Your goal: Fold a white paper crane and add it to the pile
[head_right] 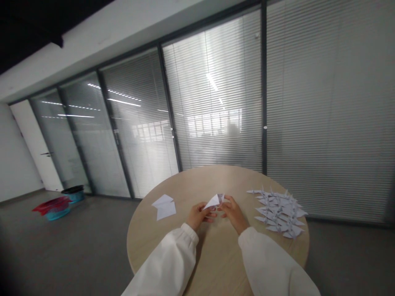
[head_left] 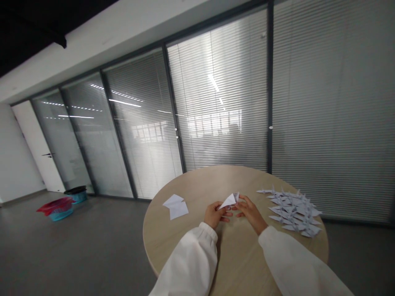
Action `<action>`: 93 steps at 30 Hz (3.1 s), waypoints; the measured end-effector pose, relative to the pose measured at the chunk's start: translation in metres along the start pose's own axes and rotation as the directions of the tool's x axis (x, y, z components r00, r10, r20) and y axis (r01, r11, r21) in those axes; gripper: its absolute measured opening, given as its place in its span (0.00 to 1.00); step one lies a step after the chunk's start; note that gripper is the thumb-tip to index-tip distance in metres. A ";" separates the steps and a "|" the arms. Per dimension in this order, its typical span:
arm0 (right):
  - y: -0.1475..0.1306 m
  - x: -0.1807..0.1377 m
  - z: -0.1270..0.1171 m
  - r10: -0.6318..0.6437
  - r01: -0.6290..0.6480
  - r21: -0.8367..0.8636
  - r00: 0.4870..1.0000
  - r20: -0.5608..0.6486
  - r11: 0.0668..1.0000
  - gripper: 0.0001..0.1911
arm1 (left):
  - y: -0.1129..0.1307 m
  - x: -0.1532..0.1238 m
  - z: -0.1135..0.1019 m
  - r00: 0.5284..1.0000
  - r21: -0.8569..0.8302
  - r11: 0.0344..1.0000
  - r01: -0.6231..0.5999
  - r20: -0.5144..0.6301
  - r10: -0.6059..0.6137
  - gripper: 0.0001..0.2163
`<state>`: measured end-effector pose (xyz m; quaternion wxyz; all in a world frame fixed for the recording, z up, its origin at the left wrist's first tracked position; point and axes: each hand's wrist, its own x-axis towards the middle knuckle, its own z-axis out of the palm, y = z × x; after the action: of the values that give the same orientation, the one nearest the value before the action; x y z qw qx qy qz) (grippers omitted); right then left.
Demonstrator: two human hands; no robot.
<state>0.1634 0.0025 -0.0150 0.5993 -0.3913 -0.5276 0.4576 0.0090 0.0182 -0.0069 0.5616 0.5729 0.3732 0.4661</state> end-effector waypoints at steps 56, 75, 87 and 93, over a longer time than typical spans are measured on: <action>-0.005 -0.001 -0.003 -0.065 0.062 -0.137 0.998 -0.021 0.989 0.21 | 0.001 -0.003 0.003 0.999 0.099 0.995 0.025 0.020 -0.027 0.21; 0.001 0.001 -0.006 -0.099 0.097 -0.114 0.995 -0.013 0.989 0.20 | 0.002 -0.001 0.000 0.997 0.033 0.998 -0.055 -0.050 0.057 0.22; 0.000 0.001 -0.007 -0.144 0.138 -0.146 0.989 -0.034 0.980 0.17 | 0.001 0.002 -0.004 0.986 0.035 0.997 -0.066 -0.153 0.071 0.22; -0.003 0.000 -0.006 -0.141 0.133 -0.154 0.989 -0.045 0.979 0.18 | -0.002 0.004 -0.005 0.990 -0.014 0.999 -0.045 -0.137 0.043 0.22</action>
<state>0.1701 0.0016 -0.0136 0.6126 -0.4107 -0.5695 0.3630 0.0051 0.0234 -0.0085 0.5289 0.5429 0.3941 0.5198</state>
